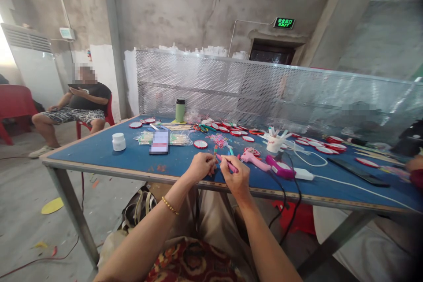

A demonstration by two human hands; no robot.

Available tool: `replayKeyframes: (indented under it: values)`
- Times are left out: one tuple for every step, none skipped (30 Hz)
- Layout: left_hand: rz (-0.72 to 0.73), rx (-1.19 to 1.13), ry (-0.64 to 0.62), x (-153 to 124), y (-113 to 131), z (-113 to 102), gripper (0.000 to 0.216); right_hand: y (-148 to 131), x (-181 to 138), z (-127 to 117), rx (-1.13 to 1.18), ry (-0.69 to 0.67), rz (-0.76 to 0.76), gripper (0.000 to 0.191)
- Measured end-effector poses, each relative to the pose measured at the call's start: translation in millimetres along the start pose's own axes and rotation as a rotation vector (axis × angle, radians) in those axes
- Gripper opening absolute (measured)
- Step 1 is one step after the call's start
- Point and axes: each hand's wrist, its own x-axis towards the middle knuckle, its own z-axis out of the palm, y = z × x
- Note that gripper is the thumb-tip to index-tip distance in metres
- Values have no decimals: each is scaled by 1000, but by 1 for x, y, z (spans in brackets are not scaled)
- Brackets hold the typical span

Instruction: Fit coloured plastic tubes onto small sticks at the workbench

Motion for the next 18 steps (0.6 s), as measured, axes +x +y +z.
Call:
replayKeyframes:
  values:
    - [5,4,0,0,0,0,22,0,0,0,4,0,0,19]
    - [7,7,1,0,0,0,22,0,0,0,6,1,3,19]
    - [6,11,2,0,-1,0,22,0,0,0,7,2,6,19]
    - [4,12,3,0,-1,0,22,0,0,0,5,5,8,19]
    - [1,14,4,0,-1,0,21,0,1,-1,5,6,9,19]
    - [-3,17,5,0,-1,0,21,0,1,-1,6,3,8,19]
    - [-6,22,5,0,-1,0,22,0,1,-1,11,0,6,19]
    - [-8,28,4,0,-1,0,22,0,1,-1,15,-5,4,18]
    - [-8,32,4,0,-1,0,22,0,1,0,17,-10,4,18]
    - [-7,35,5,1,-1,0,22,0,1,0,18,-13,8,18]
    - [-2,36,5,1,-1,0,22,0,1,0,19,-14,15,18]
    - [4,35,5,1,-2,0,22,0,1,0,19,-12,21,19]
    - [10,32,7,1,-3,0,22,0,1,0,19,-9,23,19]
    - [15,29,8,1,-3,0,22,0,1,0,20,-9,21,19]
    - [18,26,7,2,-4,0,23,0,1,0,21,-8,15,18]
    - [18,21,6,2,-5,0,23,1,1,0,20,-6,8,18]
    - [15,14,6,2,-5,0,22,0,1,0,18,-3,1,18]
    - [12,5,4,2,-6,0,22,0,1,0,16,2,-2,18]
